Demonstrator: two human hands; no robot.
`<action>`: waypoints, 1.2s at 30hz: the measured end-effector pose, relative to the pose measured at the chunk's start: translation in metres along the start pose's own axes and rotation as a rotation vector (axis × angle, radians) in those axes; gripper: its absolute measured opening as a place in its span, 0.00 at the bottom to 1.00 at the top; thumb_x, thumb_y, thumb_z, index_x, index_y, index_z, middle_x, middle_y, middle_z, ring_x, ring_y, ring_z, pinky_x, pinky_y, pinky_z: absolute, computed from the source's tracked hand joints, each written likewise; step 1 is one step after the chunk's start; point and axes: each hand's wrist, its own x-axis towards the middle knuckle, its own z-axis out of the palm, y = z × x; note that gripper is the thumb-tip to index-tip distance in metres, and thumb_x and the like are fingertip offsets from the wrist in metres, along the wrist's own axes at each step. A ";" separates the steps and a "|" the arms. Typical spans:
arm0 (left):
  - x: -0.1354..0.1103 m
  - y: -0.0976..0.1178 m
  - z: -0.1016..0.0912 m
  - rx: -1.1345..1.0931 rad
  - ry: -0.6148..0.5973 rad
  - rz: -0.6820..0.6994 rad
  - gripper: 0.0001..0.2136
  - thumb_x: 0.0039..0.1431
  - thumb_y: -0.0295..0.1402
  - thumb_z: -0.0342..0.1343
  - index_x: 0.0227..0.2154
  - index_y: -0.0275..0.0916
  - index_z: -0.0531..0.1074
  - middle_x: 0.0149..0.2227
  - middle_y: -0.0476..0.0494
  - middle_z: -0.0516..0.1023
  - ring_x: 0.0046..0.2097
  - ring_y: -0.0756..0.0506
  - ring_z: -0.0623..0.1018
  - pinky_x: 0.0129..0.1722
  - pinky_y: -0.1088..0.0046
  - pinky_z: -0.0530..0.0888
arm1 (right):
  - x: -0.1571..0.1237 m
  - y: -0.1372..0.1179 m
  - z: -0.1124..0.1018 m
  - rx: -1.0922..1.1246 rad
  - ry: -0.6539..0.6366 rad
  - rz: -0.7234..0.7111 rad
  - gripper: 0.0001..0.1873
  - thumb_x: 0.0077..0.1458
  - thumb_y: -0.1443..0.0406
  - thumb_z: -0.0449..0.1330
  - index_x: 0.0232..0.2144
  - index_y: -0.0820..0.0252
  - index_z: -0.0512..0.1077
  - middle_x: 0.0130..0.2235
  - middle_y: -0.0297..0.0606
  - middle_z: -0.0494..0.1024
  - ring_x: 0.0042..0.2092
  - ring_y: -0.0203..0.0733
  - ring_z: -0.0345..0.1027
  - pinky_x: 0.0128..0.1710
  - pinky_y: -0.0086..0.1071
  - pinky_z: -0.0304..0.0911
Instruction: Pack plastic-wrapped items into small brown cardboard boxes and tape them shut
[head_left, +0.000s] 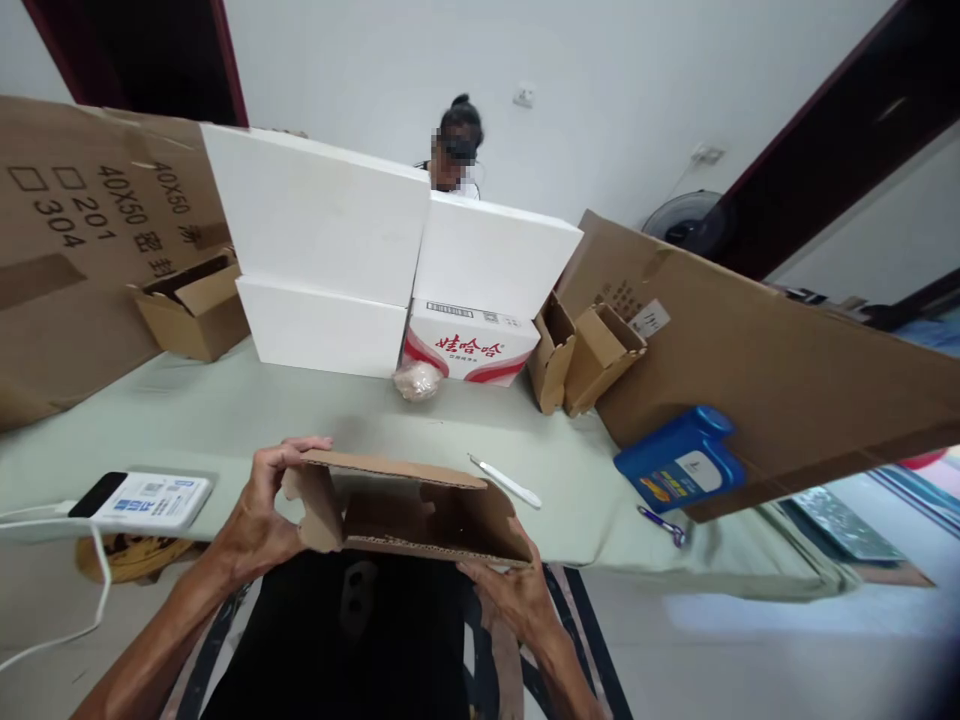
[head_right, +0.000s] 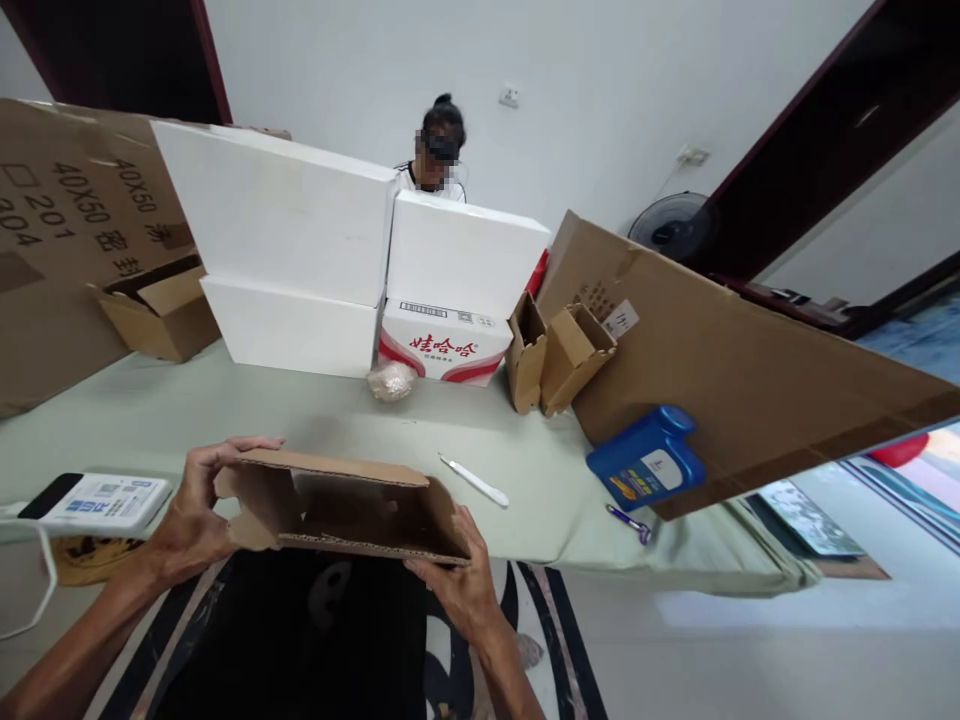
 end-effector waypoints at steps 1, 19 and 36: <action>0.001 -0.001 0.002 -0.011 0.003 -0.019 0.39 0.49 0.36 0.80 0.58 0.46 0.61 0.63 0.31 0.76 0.65 0.33 0.79 0.60 0.54 0.79 | 0.003 0.000 0.002 0.035 -0.004 0.051 0.38 0.41 0.55 0.83 0.55 0.55 0.80 0.51 0.44 0.85 0.51 0.55 0.81 0.48 0.45 0.81; 0.012 -0.012 0.019 0.004 0.155 -0.235 0.37 0.61 0.42 0.72 0.70 0.48 0.64 0.65 0.35 0.74 0.64 0.35 0.78 0.52 0.58 0.84 | 0.075 -0.036 0.031 0.034 -0.035 0.105 0.20 0.45 0.48 0.76 0.31 0.57 0.85 0.36 0.40 0.86 0.43 0.54 0.77 0.48 0.45 0.74; -0.024 -0.004 0.077 -0.300 -0.069 -0.838 0.30 0.62 0.56 0.60 0.57 0.39 0.73 0.47 0.37 0.84 0.38 0.42 0.83 0.33 0.68 0.78 | 0.063 0.002 0.042 0.720 0.084 0.620 0.32 0.49 0.47 0.79 0.52 0.52 0.82 0.53 0.37 0.88 0.45 0.47 0.84 0.43 0.39 0.82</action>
